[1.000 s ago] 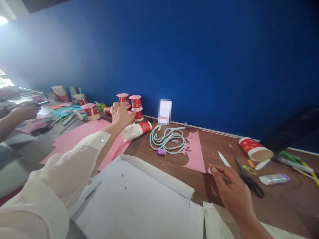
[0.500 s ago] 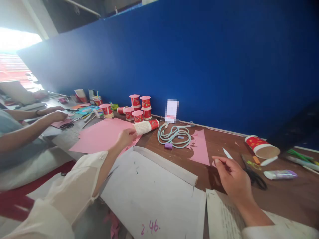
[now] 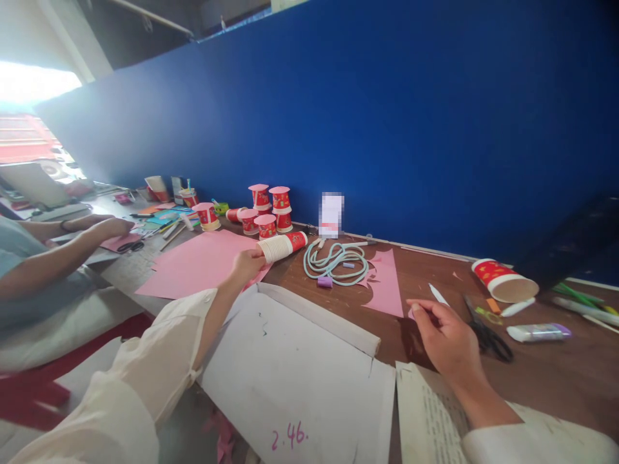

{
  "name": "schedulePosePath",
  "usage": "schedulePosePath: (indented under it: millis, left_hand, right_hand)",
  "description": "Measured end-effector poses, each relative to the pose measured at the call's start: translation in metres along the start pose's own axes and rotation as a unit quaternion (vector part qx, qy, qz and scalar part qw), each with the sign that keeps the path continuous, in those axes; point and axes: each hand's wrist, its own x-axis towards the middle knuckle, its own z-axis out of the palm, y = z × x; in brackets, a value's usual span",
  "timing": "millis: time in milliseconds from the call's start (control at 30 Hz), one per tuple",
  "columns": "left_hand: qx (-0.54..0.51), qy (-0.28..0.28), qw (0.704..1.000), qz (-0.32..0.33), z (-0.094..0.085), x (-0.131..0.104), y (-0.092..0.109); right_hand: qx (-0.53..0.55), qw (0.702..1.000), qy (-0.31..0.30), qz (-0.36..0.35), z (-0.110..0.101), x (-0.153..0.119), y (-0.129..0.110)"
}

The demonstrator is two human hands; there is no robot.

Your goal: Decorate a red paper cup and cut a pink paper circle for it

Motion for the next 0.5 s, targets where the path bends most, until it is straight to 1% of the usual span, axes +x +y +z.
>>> schedulePosePath:
  millis: [133,233,500]
  left_hand:
    - [-0.027,0.030,0.999,-0.001,0.0049,0.0057,-0.0013]
    - [-0.038,0.042,0.998,-0.002,0.0070,0.0065,0.0011]
    - [-0.047,0.038,0.998,-0.005,0.0074,0.0015,0.0083]
  right_hand:
    - [0.003,1.000,0.002,0.000,0.0015,0.0002,0.0027]
    - [0.003,1.000,0.000,0.003,0.0024,-0.0002,0.0040]
    - [0.006,1.000,-0.015,0.009,0.0018,-0.0004,0.0030]
